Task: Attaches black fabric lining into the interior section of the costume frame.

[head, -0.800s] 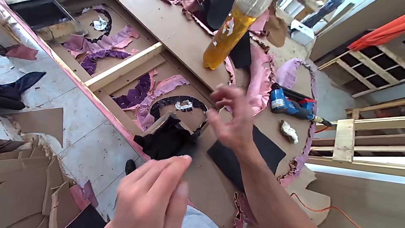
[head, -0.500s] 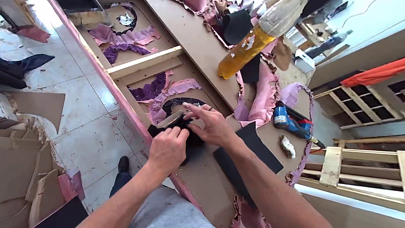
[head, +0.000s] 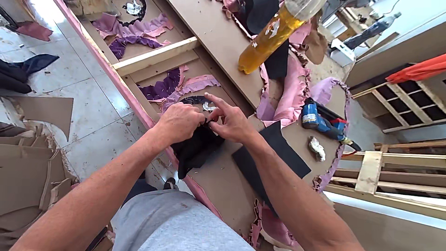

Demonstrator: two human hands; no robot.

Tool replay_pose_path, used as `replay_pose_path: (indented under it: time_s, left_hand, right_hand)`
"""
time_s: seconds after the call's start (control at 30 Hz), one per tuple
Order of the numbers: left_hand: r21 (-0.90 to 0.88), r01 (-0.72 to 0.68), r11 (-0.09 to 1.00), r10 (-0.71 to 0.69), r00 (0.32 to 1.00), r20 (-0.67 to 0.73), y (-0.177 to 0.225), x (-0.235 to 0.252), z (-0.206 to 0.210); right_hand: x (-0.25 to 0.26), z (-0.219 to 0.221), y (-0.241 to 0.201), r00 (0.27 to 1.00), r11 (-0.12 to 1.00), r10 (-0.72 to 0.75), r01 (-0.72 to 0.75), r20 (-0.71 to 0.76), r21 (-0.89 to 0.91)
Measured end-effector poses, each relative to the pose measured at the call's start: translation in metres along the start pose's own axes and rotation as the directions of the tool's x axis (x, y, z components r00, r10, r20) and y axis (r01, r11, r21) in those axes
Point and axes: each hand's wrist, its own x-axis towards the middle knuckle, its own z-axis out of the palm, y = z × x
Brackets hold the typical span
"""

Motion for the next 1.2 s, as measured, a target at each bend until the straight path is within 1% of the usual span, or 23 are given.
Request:
replay_pose_path:
  time_s: [0.1,0.17,0.2,0.23,0.27,0.33,0.37,0.4,0.43,0.5,0.53,0.57,0.63,0.67,0.73,0.83,0.9,1.03,1.1,1.2]
  left_hand:
    - [-0.042,0.023,0.999,-0.02,0.998,0.066,-0.002,0.011,-0.007]
    - [-0.088,0.04,0.995,-0.034,0.997,0.07,-0.006,0.017,-0.008]
    - [-0.123,0.056,0.991,-0.052,0.998,0.035,-0.007,0.018,-0.01]
    - [-0.165,0.079,0.983,-0.084,0.996,-0.022,-0.008,0.018,-0.012]
    - [-0.213,0.124,0.969,-0.145,0.986,-0.086,-0.008,0.016,-0.016]
    - [-0.268,0.269,0.925,-0.326,0.924,-0.2,0.002,0.003,-0.027]
    - [-0.265,0.336,0.904,-0.395,0.893,-0.214,0.014,-0.007,-0.029]
    - [-0.239,0.379,0.894,-0.426,0.884,-0.19,0.03,-0.018,-0.027]
    - [-0.2,0.4,0.894,-0.429,0.893,-0.131,0.05,-0.03,-0.021]
    - [-0.107,0.392,0.913,-0.394,0.919,0.005,0.088,-0.045,0.003]
    - [-0.048,0.385,0.922,-0.383,0.923,0.048,0.099,-0.046,0.018]
    - [0.016,0.39,0.921,-0.389,0.917,0.091,0.105,-0.044,0.027]
    - [0.116,0.433,0.894,-0.448,0.875,0.187,0.108,-0.034,0.03]
    - [0.134,0.455,0.881,-0.474,0.853,0.219,0.105,-0.028,0.028]
    - [0.104,0.506,0.856,-0.514,0.814,0.272,0.099,-0.019,0.024]
    - [-0.015,0.59,0.807,-0.564,0.779,0.275,0.091,-0.011,0.023]
    - [-0.048,0.622,0.782,-0.588,0.761,0.273,0.087,-0.008,0.029]
    - [-0.025,0.658,0.753,-0.628,0.729,0.271,0.086,-0.004,0.035]
    - [-0.024,0.658,0.752,-0.636,0.736,0.233,0.089,-0.004,0.033]
    - [-0.024,0.677,0.736,-0.645,0.711,0.28,0.089,-0.001,0.033]
  right_hand:
    - [0.003,-0.006,-0.01,0.993,0.996,0.071,-0.065,0.096,-0.061]
    - [0.006,-0.004,-0.016,0.98,0.982,0.128,-0.104,0.153,-0.155]
    - [0.007,0.001,-0.019,0.976,0.969,0.166,-0.135,0.14,-0.205]
    - [0.008,0.006,-0.021,0.977,0.956,0.191,-0.164,0.093,-0.244]
    - [0.008,0.011,-0.023,0.977,0.945,0.208,-0.191,0.037,-0.267]
    - [0.006,0.015,-0.024,0.971,0.939,0.234,-0.239,-0.05,-0.247]
    - [0.006,0.016,-0.024,0.964,0.939,0.254,-0.265,-0.075,-0.22]
    - [0.005,0.016,-0.022,0.959,0.939,0.269,-0.282,-0.091,-0.195]
    - [0.005,0.016,-0.02,0.955,0.941,0.276,-0.291,-0.104,-0.173]
    - [0.006,0.016,-0.018,0.95,0.941,0.294,-0.307,-0.106,-0.145]
    - [0.007,0.015,-0.018,0.947,0.939,0.305,-0.317,-0.105,-0.134]
    - [0.007,0.015,-0.018,0.943,0.938,0.314,-0.326,-0.107,-0.122]
    - [0.006,0.015,-0.018,0.94,0.937,0.32,-0.333,-0.121,-0.105]
    - [0.006,0.015,-0.018,0.939,0.938,0.319,-0.332,-0.13,-0.099]
    - [0.005,0.015,-0.019,0.944,0.944,0.291,-0.31,-0.155,-0.112]
    - [0.002,0.017,-0.023,0.967,0.96,0.172,-0.207,-0.187,-0.187]
    - [0.001,0.018,-0.024,0.972,0.957,0.134,-0.177,-0.192,-0.23]
    - [0.003,0.017,-0.026,0.981,0.943,0.142,-0.173,-0.129,-0.284]
    - [0.006,0.017,-0.031,0.988,0.936,0.134,-0.152,-0.078,-0.319]
    - [0.013,0.019,-0.033,0.996,0.93,0.075,-0.085,-0.042,-0.357]
